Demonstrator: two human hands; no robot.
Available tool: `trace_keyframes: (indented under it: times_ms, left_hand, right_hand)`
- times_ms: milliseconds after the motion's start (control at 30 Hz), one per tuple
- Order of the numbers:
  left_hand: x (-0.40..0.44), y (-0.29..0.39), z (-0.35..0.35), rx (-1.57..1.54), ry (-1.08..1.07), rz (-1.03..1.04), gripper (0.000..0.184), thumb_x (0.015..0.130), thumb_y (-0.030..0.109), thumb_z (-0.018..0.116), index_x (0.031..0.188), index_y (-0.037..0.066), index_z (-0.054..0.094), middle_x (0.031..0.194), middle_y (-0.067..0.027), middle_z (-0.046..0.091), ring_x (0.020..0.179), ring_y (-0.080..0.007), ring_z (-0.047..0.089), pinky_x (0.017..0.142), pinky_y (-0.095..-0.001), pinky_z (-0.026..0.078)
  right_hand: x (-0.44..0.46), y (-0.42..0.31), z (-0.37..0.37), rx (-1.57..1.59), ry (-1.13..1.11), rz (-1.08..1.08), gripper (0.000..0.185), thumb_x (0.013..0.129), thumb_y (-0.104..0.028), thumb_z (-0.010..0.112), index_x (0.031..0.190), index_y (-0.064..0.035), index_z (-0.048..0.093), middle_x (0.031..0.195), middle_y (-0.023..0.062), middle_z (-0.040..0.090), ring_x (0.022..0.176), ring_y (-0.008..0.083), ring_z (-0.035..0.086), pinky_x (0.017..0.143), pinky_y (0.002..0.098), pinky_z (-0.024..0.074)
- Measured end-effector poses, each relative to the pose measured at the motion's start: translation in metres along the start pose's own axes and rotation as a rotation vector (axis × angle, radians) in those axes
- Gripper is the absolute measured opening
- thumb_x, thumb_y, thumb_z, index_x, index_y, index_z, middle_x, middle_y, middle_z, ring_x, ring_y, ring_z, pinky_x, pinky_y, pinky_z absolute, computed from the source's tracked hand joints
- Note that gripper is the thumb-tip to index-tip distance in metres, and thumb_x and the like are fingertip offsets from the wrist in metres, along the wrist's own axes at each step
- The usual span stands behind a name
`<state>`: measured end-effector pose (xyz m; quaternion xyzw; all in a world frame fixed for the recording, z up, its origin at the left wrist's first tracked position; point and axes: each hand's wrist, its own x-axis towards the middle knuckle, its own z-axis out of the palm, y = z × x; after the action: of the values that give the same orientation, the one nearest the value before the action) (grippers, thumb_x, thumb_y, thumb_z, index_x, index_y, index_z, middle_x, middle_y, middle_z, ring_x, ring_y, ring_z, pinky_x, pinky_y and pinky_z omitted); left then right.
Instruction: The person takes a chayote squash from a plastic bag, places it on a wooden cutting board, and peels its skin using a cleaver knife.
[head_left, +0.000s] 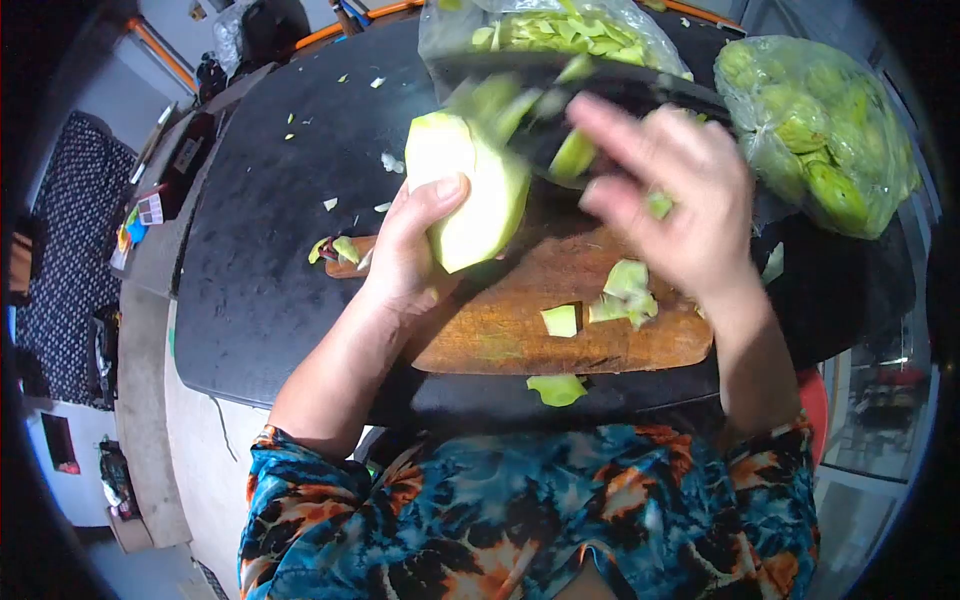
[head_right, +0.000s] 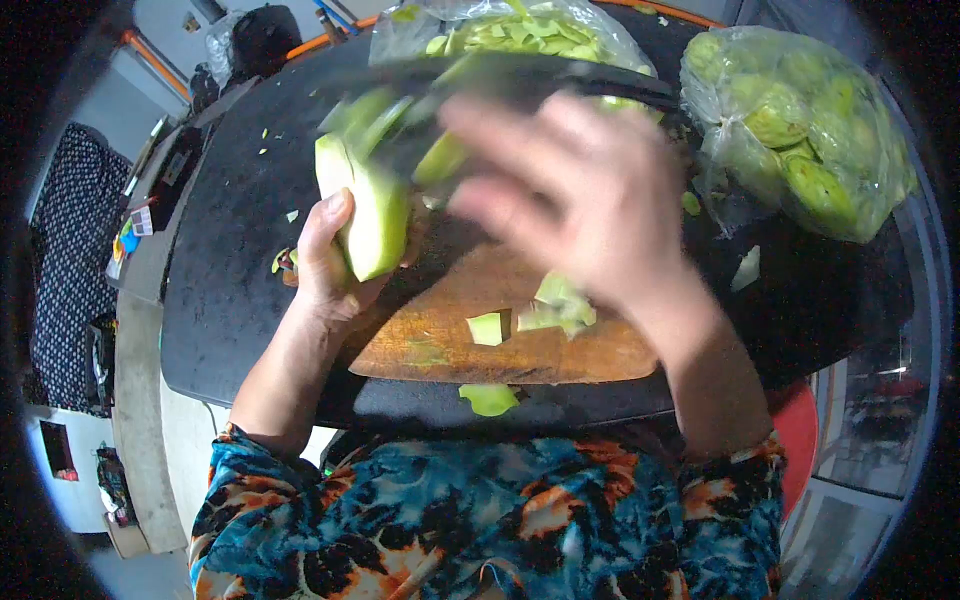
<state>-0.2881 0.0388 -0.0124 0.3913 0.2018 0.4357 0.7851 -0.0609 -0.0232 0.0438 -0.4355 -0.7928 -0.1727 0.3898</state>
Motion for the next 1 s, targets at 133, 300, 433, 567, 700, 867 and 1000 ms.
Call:
trace_keyframes:
  times_ms: [133, 300, 433, 567, 700, 867, 1000]
  left_hand:
    - [0.009, -0.001, -0.002, 0.266, -0.015, 0.105, 0.068, 0.073, 0.048, 0.066, 0.119, 0.000, 0.050, 0.102, -0.0159, 0.060, 0.077, -0.0234, 0.062, 0.059, -0.0318, 0.051]
    - [0.005, 0.004, -0.001, 0.012, 0.172, -0.016, 0.048, 0.082, 0.017, 0.063, 0.124, 0.000, 0.047, 0.110, -0.0125, 0.062, 0.097, -0.0209, 0.063, 0.086, -0.0358, 0.052]
    - [0.010, 0.012, -0.007, 0.104, -0.144, 0.015, 0.041, 0.086, 0.013, 0.060, 0.122, -0.002, 0.049, 0.111, -0.0119, 0.062, 0.096, -0.0188, 0.063, 0.085, -0.0330, 0.052]
    - [0.006, 0.012, 0.006, 0.104, -0.140, 0.049, 0.044, 0.084, 0.017, 0.061, 0.122, -0.003, 0.050, 0.109, -0.0120, 0.063, 0.096, -0.0184, 0.063, 0.085, -0.0323, 0.051]
    - [-0.002, 0.018, 0.020, 0.120, -0.130, 0.041, 0.044, 0.085, 0.022, 0.058, 0.121, -0.002, 0.050, 0.110, -0.0121, 0.062, 0.096, -0.0189, 0.063, 0.086, -0.0324, 0.050]
    - [0.002, 0.011, 0.003, 0.184, -0.008, 0.087, 0.056, 0.076, 0.023, 0.069, 0.122, -0.002, 0.048, 0.106, -0.0112, 0.062, 0.094, -0.0191, 0.063, 0.085, -0.0322, 0.052]
    - [0.004, 0.013, 0.003, 0.257, -0.055, 0.092, 0.060, 0.071, 0.020, 0.073, 0.121, -0.002, 0.048, 0.104, -0.0099, 0.062, 0.092, -0.0174, 0.063, 0.085, -0.0307, 0.051]
  right_hand:
    - [0.001, 0.024, -0.007, 0.161, 0.118, 0.183, 0.038, 0.077, -0.028, 0.072, 0.112, -0.0133, 0.068, 0.071, 0.0059, 0.061, 0.059, 0.0226, 0.058, 0.055, 0.0322, 0.0449]
    - [-0.001, -0.008, -0.009, 0.199, 0.009, -0.226, 0.060, 0.083, -0.061, 0.053, 0.109, -0.0102, 0.070, 0.066, 0.0012, 0.052, 0.054, 0.0176, 0.047, 0.052, 0.0304, 0.0352]
    - [-0.003, -0.025, -0.004, 0.156, 0.004, -0.303, 0.057, 0.078, -0.062, 0.056, 0.108, -0.0162, 0.071, 0.062, -0.0007, 0.043, 0.051, 0.0162, 0.044, 0.051, 0.0295, 0.0328]
    - [-0.003, -0.027, -0.008, 0.156, -0.024, -0.309, 0.054, 0.078, -0.061, 0.057, 0.108, -0.0187, 0.072, 0.061, -0.0011, 0.039, 0.050, 0.0156, 0.042, 0.050, 0.0285, 0.0319]
    - [-0.006, -0.033, -0.006, 0.158, -0.004, -0.325, 0.052, 0.081, -0.060, 0.055, 0.107, -0.0187, 0.072, 0.063, -0.0018, 0.041, 0.051, 0.0148, 0.044, 0.050, 0.0283, 0.0325]
    - [-0.001, 0.006, -0.003, 0.051, -0.036, -0.072, 0.038, 0.078, -0.043, 0.069, 0.108, -0.0204, 0.070, 0.071, 0.0034, 0.058, 0.060, 0.0183, 0.056, 0.054, 0.0327, 0.0425]
    - [-0.005, 0.045, 0.005, 0.119, 0.111, 0.277, 0.031, 0.080, -0.028, 0.071, 0.109, -0.0151, 0.070, 0.068, 0.0084, 0.058, 0.062, 0.0221, 0.058, 0.058, 0.0310, 0.0453]
